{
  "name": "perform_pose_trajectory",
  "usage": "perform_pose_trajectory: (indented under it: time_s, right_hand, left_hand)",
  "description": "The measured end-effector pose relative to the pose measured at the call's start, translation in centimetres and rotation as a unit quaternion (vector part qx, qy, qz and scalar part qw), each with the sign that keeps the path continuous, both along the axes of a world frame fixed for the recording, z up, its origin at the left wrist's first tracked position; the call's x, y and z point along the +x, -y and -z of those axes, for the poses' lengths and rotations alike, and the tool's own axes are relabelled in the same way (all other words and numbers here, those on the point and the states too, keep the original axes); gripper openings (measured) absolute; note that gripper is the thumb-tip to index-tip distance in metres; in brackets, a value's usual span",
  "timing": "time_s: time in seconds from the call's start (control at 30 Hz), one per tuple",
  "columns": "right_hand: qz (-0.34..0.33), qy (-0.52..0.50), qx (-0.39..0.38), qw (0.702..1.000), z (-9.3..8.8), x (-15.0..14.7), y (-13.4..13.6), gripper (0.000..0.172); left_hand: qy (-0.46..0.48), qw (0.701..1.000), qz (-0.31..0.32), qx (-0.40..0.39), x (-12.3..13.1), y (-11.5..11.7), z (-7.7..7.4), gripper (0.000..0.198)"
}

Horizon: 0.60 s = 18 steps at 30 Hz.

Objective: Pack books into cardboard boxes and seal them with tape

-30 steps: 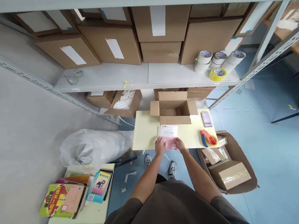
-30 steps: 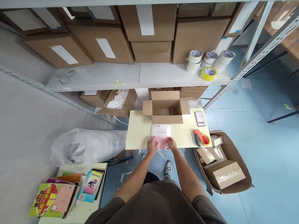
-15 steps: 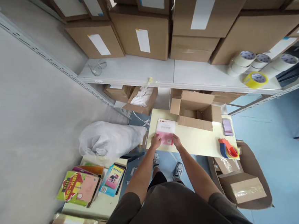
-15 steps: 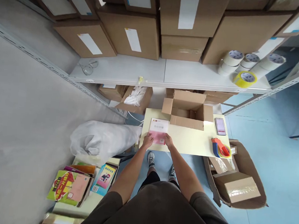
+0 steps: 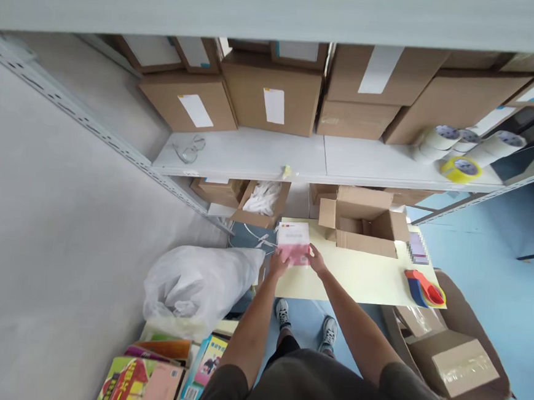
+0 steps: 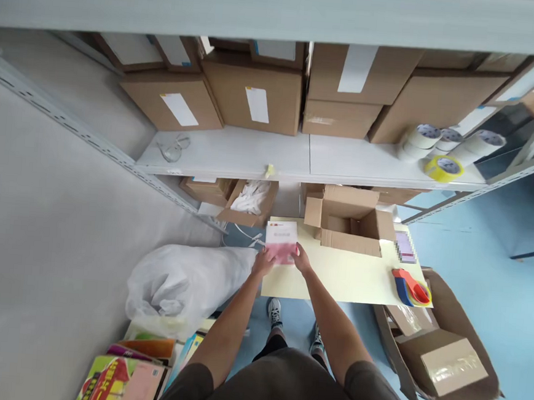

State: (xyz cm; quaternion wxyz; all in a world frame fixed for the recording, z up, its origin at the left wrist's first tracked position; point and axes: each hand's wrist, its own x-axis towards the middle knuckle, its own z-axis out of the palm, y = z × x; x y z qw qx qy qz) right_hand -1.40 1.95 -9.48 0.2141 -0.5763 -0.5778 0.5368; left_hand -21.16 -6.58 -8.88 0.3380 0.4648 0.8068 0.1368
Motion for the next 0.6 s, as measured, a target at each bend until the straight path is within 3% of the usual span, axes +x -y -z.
perform_pose_trajectory:
  time_s: [0.07, 0.17, 0.33, 0.47, 0.6]
  right_hand:
    - [0.009, -0.003, -0.003, 1.0, -1.8, 0.9, 0.6, 0.067]
    - [0.01, -0.035, 0.051, 0.998, -5.1, 3.1, 1.3, 0.061]
    - [0.036, 0.009, 0.158, 0.987, -11.0, 9.4, 0.8, 0.055]
    - [0.068, 0.121, 0.189, 0.972, -14.3, 16.4, 0.1, 0.057]
    - [0.078, 0.213, 0.2, 0.953, -16.0, 23.3, 0.1, 0.064]
  left_hand:
    - [-0.022, 0.998, -0.038, 0.046, 0.0, 0.3, -1.2, 0.054]
    - [-0.043, 0.988, -0.055, 0.14, 0.6, -0.6, -3.8, 0.049]
    - [-0.039, 0.964, 0.036, 0.259, 4.8, -6.0, -9.5, 0.048]
    - [-0.055, 0.952, 0.149, 0.261, 10.6, -11.6, -13.4, 0.05]
    - [-0.112, 0.955, 0.212, 0.176, 15.6, -15.5, -14.9, 0.063]
